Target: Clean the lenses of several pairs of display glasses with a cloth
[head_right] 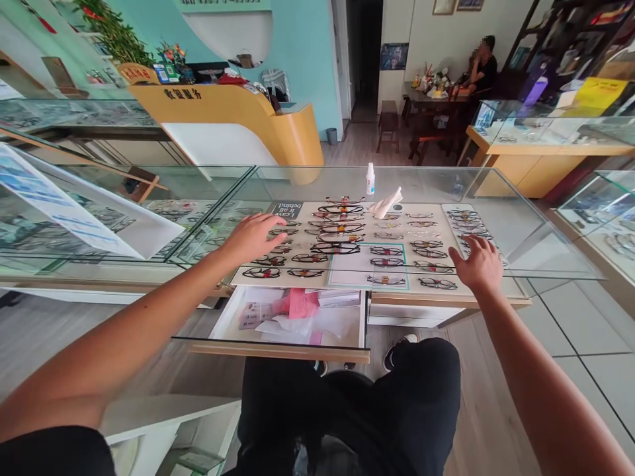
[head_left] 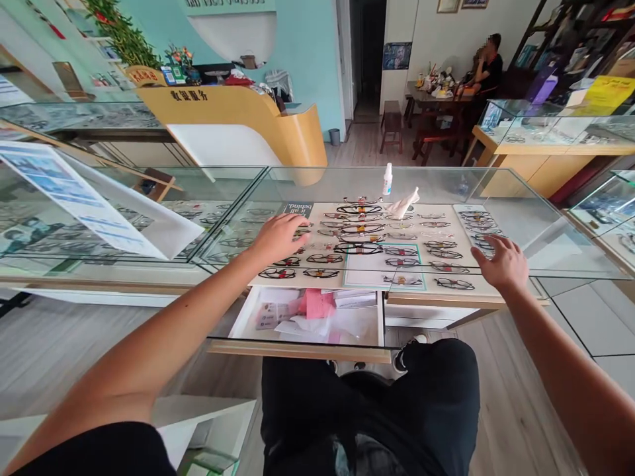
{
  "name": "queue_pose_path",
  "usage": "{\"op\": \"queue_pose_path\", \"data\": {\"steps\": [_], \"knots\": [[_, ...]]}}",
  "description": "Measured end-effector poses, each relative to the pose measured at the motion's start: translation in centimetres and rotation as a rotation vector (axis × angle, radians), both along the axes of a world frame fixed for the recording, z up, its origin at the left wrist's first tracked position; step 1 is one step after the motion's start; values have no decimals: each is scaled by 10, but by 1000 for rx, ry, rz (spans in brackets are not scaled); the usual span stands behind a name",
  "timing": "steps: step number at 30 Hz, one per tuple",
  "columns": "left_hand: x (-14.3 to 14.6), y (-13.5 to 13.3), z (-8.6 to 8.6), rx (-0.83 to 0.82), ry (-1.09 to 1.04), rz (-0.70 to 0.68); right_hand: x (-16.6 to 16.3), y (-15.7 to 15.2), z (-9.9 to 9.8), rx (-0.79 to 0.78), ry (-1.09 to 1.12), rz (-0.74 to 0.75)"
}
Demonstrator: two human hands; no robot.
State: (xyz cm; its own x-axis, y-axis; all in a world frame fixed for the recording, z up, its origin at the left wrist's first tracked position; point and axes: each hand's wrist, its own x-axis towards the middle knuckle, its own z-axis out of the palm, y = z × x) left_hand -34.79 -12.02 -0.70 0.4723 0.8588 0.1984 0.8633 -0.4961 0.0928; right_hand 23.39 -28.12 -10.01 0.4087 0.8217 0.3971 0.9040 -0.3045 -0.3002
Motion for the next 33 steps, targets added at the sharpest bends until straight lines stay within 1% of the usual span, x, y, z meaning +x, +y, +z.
{"op": "queue_pose_path", "data": {"steps": [2,3,4,7,9,10,11,12,14,15,18,21,24,27,30,33], "knots": [[-41,-4,-16,-11,-11,121,-22,-5,15,65,3,91],[-59,-3,-23,-1,-20,166,-40,-8,25,64,16,172],[-74,-2,-30,11,-24,190,-62,-11,34,23,51,285],[-101,2,-47,28,-35,197,-145,-21,60,-278,157,780],[-108,3,-55,31,-55,185,-202,-23,65,-435,169,997],[-109,4,-58,29,-66,179,-227,-21,64,-510,151,1084],[-109,4,-60,20,-74,173,-251,-17,59,-584,122,1140],[-109,5,-62,2,-78,168,-271,-11,52,-646,81,1149],[-109,6,-66,-40,-81,175,-304,7,33,-742,-18,1074],[-109,6,-67,-53,-86,186,-318,19,22,-755,-42,1046],[-110,7,-69,-56,-110,210,-351,60,-8,-735,-89,999],[-110,7,-71,-56,-130,217,-375,100,-31,-670,-135,939],[-110,6,-71,-57,-142,210,-390,128,-50,-647,-158,904],[-111,5,-71,-62,-157,203,-396,145,-64,-646,-179,912],[-111,4,-71,-58,-165,199,-398,155,-73,-651,-205,928],[-111,3,-71,-53,-164,194,-399,164,-78,-662,-226,935]]}}
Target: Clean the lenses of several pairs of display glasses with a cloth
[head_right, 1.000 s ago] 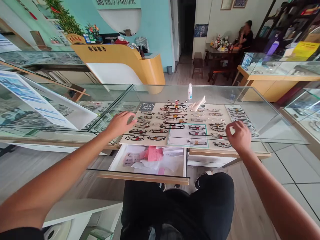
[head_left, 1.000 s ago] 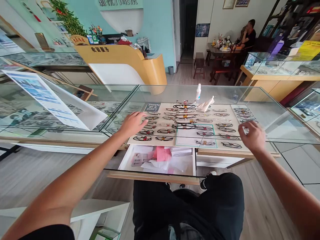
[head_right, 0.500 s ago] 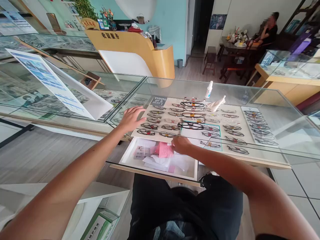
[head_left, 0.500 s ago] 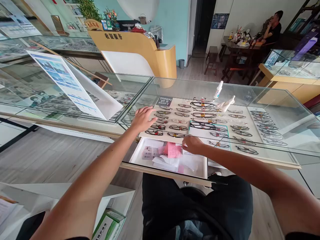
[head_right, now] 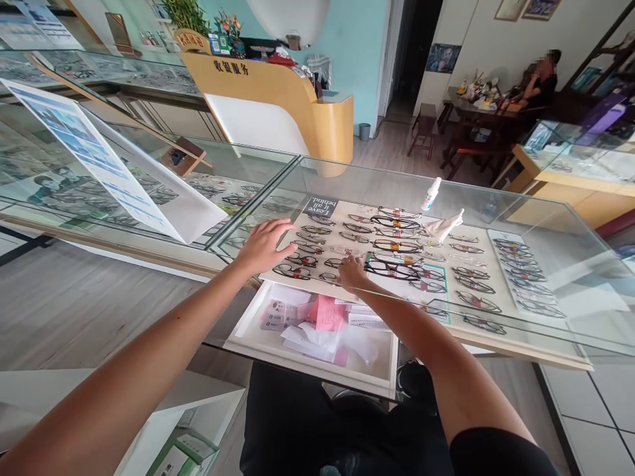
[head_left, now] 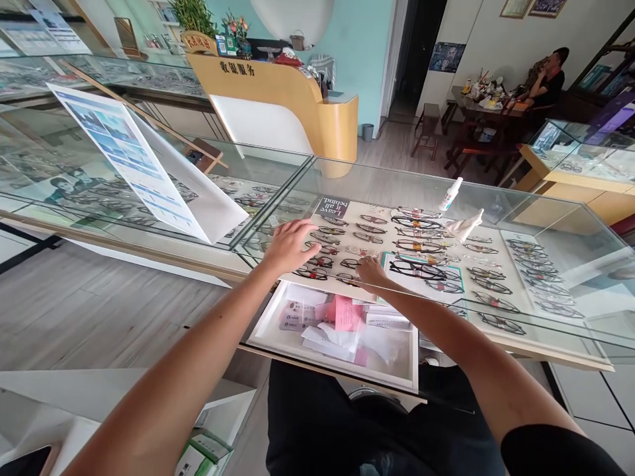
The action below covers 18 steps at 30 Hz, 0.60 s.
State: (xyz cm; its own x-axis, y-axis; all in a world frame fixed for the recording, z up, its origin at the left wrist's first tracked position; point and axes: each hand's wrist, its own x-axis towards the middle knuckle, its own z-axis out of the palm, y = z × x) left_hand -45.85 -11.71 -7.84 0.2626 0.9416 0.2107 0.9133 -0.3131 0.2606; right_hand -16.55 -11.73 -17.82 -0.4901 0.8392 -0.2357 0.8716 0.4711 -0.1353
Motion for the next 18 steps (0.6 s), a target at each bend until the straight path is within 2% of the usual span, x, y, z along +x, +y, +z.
{"op": "queue_pose_path", "data": {"steps": [11,14,18], "knots": [[3,-3,5,7,-20,-3,-5,14,-20,24,-55,-27],[3,-2,4,3,-15,-2,-7,16,-15,26,-80,-30],[3,-1,3,8,-1,13,-10,9,2,30,-63,-10]]}}
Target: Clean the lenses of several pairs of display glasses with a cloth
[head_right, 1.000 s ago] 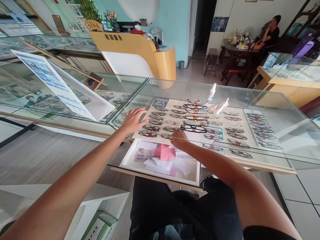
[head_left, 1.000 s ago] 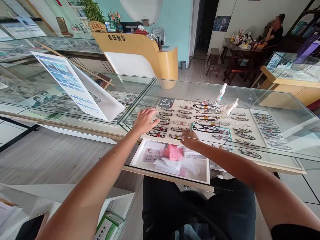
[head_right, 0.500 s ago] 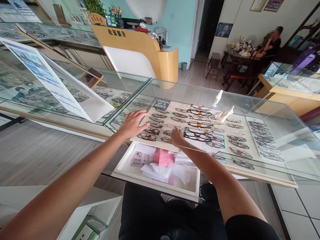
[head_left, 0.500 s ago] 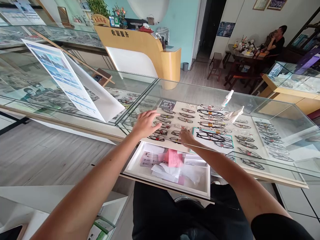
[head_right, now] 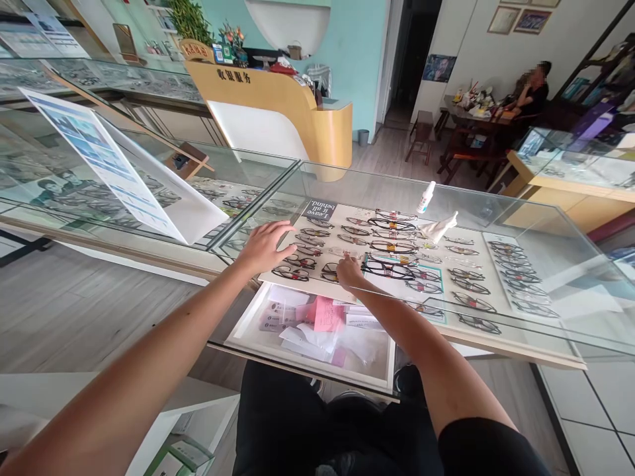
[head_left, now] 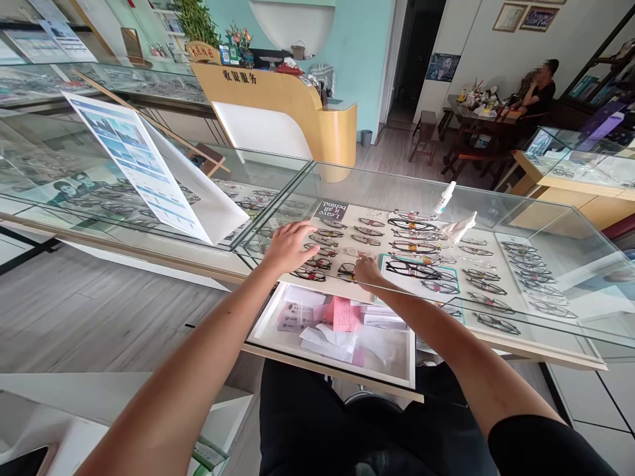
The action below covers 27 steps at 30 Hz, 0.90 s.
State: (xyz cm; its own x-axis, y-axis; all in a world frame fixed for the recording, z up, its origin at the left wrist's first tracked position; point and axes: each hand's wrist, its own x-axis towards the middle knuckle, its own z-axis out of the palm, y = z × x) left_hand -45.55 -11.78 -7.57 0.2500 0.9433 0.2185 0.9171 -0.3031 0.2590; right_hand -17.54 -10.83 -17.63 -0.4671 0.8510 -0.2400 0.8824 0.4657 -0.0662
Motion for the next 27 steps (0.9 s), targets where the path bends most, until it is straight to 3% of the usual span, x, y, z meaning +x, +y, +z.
{"op": "queue_pose_path", "data": {"steps": [7,12,17,19,23,27], "knots": [[0,3,-2,21,19,11,-6,-61,44,-83,140,73],[0,5,0,13,34,8,15,-117,76,-216,263,142],[0,6,-1,17,38,16,54,-147,135,-306,447,209],[0,6,-2,20,37,19,63,-141,169,-249,557,264],[0,7,-4,22,18,28,56,-96,226,114,490,217],[0,8,-4,26,4,90,21,-41,238,192,145,98]]}}
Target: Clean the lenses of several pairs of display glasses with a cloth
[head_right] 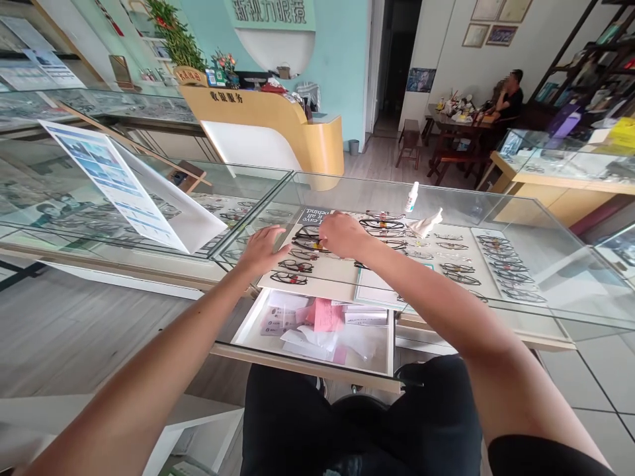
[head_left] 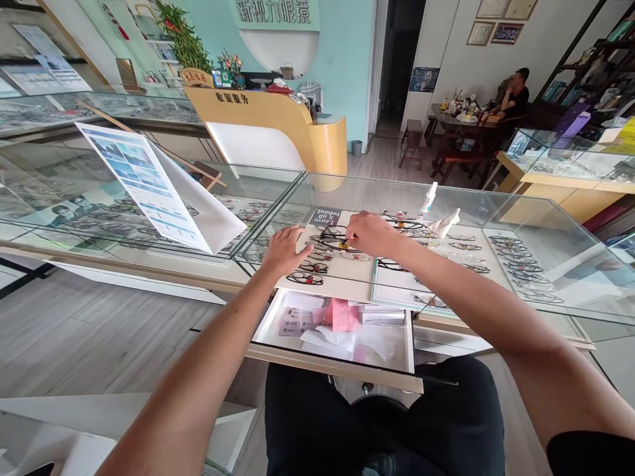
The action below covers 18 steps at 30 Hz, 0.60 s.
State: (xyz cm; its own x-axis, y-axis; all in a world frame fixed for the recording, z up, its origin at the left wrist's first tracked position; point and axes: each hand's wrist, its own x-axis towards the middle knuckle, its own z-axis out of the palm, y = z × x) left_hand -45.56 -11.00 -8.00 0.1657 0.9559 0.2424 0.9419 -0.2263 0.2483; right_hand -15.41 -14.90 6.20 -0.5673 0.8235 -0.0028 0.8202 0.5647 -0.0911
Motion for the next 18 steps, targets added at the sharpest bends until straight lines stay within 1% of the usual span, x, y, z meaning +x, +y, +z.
{"op": "queue_pose_path", "data": {"steps": [2,4,9,15,18], "knots": [[0,0,0,-5,11,24,-16,18,-7,-4,-68,-33],[1,-1,1,-12,24,31,-25,29,-18,-6,-93,-46],[1,-2,1,6,14,16,-25,42,-40,-12,-118,-76],[-1,-1,1,-2,5,-11,-22,47,-51,-28,-75,-106],[-2,0,1,-4,0,-11,-21,45,-51,-21,-47,-105]]}}
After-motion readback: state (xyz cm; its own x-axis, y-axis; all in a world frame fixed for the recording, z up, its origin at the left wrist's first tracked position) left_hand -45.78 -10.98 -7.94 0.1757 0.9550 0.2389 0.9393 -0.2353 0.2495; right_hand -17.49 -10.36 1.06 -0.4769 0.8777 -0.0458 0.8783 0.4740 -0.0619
